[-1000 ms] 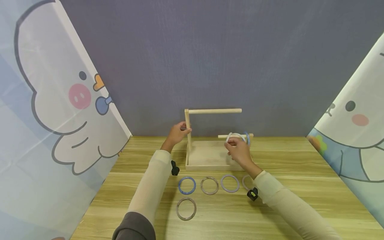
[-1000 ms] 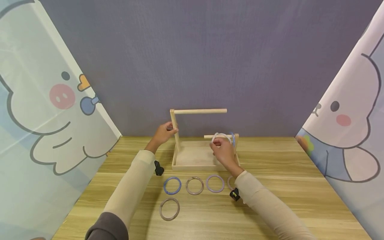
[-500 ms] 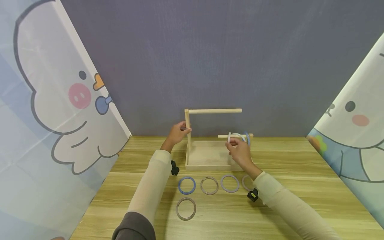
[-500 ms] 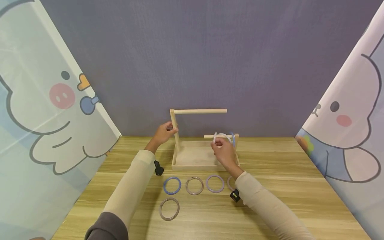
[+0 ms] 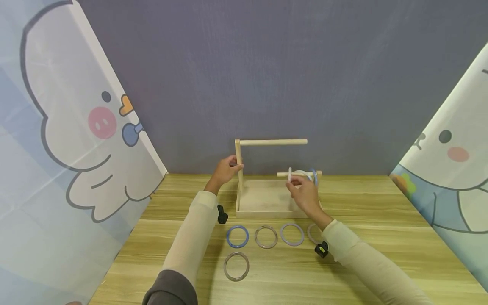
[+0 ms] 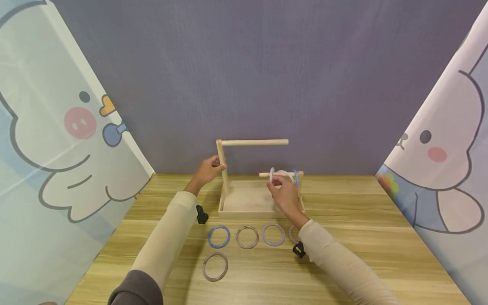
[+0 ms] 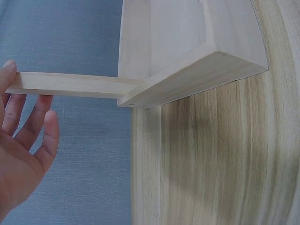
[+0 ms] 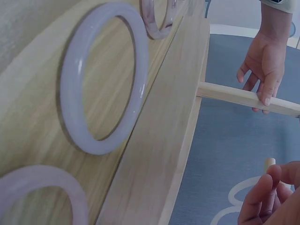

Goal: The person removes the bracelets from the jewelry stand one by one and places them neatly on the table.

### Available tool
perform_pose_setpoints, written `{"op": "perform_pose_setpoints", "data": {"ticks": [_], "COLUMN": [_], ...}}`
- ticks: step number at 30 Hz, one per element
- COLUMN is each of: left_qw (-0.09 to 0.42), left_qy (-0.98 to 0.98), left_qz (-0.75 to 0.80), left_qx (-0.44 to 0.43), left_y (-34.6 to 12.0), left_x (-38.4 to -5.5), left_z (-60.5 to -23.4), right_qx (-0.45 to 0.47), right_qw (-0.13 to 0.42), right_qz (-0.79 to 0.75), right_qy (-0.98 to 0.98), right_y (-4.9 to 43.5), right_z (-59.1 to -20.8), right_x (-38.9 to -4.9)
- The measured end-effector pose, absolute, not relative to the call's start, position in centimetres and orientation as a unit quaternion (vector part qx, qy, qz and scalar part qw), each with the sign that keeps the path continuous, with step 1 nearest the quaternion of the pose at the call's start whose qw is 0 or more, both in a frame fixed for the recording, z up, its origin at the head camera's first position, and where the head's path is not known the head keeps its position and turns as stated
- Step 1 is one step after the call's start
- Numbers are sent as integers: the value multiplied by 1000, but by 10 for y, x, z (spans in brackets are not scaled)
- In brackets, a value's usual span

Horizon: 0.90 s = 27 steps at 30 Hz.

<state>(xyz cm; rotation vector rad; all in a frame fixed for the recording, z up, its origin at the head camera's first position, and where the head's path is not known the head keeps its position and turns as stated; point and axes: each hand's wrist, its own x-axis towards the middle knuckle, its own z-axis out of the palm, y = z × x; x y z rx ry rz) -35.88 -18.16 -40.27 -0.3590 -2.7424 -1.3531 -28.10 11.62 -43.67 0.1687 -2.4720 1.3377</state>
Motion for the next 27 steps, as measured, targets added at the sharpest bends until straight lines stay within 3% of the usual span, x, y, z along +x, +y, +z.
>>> {"op": "perform_pose_setpoints", "data": {"ticks": [8,27], "left_qw": [32,34], "left_qy": [-890,-891], "left_qz": [-438,-438], "left_qx": [-120,-118], "left_y": [-182,-182], "left_x": [-359,-358], "left_z": [-403,-404], "right_qx": [66,77], "right_qw": [183,166], "right_qz": [482,496], "right_qy": [-854,-849], "right_y": [117,113], "right_z": [-429,-428], "right_x": [-281,-278]}}
